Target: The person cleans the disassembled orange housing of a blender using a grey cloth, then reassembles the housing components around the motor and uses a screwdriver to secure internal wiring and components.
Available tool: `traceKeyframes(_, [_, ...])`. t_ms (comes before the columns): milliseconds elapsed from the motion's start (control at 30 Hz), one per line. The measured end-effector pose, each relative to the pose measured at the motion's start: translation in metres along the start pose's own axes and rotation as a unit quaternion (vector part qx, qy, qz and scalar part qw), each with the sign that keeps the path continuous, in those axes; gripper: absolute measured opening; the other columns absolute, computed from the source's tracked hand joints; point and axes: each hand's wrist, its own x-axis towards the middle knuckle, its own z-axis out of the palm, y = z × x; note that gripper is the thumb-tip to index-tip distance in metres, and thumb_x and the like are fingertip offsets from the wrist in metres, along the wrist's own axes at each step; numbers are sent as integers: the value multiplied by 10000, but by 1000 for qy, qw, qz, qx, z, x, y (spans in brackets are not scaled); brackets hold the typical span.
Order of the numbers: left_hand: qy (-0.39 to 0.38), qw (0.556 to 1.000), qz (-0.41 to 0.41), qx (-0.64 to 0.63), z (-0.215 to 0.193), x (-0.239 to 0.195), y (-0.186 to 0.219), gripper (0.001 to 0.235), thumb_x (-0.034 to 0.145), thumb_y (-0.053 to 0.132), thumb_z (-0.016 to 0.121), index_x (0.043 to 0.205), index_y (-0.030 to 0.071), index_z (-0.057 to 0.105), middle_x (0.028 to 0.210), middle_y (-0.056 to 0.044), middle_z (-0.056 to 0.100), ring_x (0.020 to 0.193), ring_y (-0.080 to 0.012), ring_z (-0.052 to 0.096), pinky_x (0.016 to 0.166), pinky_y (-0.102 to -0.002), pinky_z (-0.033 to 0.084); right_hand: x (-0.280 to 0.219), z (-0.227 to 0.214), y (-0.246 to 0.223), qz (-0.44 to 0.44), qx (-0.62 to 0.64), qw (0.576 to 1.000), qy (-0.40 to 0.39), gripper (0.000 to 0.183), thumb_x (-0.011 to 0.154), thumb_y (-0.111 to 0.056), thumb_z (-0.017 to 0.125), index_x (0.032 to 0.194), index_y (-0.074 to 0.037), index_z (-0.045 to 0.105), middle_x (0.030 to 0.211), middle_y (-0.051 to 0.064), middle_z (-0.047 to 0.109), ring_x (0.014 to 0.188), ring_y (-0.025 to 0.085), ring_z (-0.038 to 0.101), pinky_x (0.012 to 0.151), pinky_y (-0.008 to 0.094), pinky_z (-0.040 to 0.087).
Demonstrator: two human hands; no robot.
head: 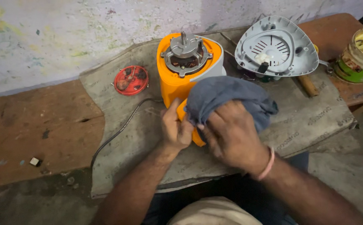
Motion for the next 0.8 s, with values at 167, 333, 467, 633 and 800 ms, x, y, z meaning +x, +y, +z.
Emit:
traceKeyframes(167, [5, 998, -63, -20, -1, -6, 8, 355, 1014, 292, 613, 1040, -61, 587, 898, -134, 718, 803, -244, 745, 712, -336, 563, -12, 13, 68, 273, 162, 948, 17, 212, 987, -129, 613, 1124, 1, 708, 738, 117, 595, 678, 198, 527, 653, 337, 459])
traceKeyframes(333, [1, 998, -57, -37, -2, -2, 16, 382, 1014, 335, 608, 1051, -45, 596, 881, -117, 706, 783, -227, 713, 711, -327, 550, -26, 21, 110, 355, 280, 891, 43, 241, 1069, -179, 569, 1038, 24, 694, 862, 49, 694, 802, 67, 575, 726, 259, 479])
traceKeyframes(467, [-8, 999, -38, -38, -1, -1, 16, 414, 1021, 349, 605, 1099, -58, 594, 929, -139, 702, 830, -251, 706, 750, -349, 561, -17, 11, 60, 326, 84, 941, 27, 268, 1068, -172, 649, 969, 76, 617, 767, 199, 568, 719, 275, 496, 673, 367, 442])
traceKeyframes(633, [-23, 999, -19, -29, -4, 3, 9, 387, 1025, 332, 569, 1097, -48, 579, 918, -119, 726, 850, -227, 763, 736, -325, 577, 1, 1, -16, -16, -12, 999, 26, 211, 807, -105, 698, 981, -12, 620, 902, 225, 608, 804, 434, 572, 712, 515, 445])
traceKeyframes(800, [-17, 998, -53, -31, -6, -5, 9, 368, 990, 317, 595, 1032, -49, 589, 840, -104, 711, 732, -197, 724, 671, -308, 550, -17, 18, 22, 84, 60, 993, 49, 110, 952, -112, 676, 989, -8, 671, 914, 192, 632, 856, 374, 613, 769, 431, 479])
